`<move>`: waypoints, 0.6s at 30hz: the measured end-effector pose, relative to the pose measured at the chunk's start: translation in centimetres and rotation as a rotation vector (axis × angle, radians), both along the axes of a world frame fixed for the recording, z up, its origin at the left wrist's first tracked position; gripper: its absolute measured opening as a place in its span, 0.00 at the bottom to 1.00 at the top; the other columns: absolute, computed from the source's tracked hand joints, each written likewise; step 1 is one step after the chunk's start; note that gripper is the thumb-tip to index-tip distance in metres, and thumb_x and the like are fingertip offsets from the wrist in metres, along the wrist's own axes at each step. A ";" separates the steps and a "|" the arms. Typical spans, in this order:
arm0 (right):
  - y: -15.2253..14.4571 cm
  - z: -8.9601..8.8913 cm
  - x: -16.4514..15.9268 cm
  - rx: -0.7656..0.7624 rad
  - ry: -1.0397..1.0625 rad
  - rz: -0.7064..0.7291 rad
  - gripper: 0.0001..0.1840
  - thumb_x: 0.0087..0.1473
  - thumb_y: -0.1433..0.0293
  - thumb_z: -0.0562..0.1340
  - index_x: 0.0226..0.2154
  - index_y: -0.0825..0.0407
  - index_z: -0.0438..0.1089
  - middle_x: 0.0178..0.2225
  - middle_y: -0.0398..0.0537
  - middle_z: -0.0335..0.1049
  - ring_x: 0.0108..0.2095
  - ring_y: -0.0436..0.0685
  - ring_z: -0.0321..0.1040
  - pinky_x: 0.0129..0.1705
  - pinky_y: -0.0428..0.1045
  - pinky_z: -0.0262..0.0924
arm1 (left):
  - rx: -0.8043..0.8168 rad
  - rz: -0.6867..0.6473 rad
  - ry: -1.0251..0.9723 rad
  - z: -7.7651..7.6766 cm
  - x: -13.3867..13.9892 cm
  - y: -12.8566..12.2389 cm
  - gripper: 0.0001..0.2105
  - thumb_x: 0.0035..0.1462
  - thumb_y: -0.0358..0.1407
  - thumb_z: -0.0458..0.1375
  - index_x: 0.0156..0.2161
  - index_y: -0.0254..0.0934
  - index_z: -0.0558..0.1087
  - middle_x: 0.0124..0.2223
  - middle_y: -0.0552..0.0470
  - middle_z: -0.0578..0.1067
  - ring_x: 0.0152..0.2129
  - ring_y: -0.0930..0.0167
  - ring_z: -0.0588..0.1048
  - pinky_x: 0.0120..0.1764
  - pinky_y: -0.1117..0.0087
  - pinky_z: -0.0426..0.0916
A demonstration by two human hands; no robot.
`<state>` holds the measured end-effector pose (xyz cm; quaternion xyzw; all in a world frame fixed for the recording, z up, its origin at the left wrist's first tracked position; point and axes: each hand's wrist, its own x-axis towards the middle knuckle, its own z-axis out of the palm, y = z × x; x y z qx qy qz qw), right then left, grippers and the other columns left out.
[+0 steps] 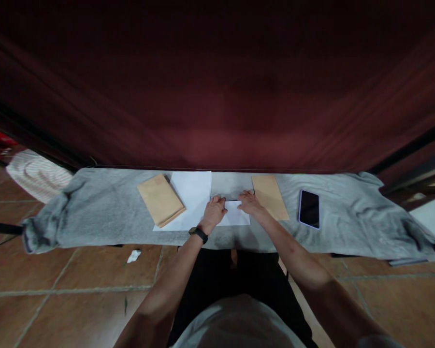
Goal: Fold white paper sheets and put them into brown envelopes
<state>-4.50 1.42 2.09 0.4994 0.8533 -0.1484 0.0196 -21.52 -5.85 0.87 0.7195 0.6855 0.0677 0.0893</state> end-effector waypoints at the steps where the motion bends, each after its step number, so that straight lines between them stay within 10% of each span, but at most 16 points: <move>1: -0.2 0.4 0.0 0.007 0.016 0.013 0.10 0.55 0.72 0.66 0.41 0.52 0.75 0.49 0.53 0.73 0.52 0.59 0.67 0.54 0.51 0.57 | 0.006 0.001 -0.005 0.2 -0.1 0.2 0.18 0.58 0.33 0.62 0.53 0.35 0.71 0.53 0.42 0.73 0.51 0.62 0.72 0.50 0.64 0.68; 10: -3.0 4.2 2.8 0.281 0.292 0.130 0.13 0.65 0.73 0.54 0.48 0.49 0.71 0.48 0.49 0.73 0.52 0.58 0.67 0.59 0.52 0.56 | 0.285 0.015 -0.022 4.8 -0.1 -1.5 0.11 0.63 0.27 0.51 0.48 0.38 0.71 0.47 0.45 0.75 0.48 0.61 0.73 0.54 0.58 0.66; 18: -10.0 -3.6 6.0 0.303 0.249 0.196 0.18 0.61 0.79 0.53 0.47 0.50 0.73 0.50 0.50 0.75 0.53 0.58 0.69 0.64 0.56 0.56 | 0.193 -0.174 0.103 -1.4 2.1 -8.0 0.22 0.60 0.22 0.46 0.57 0.36 0.68 0.56 0.43 0.74 0.56 0.63 0.71 0.61 0.58 0.63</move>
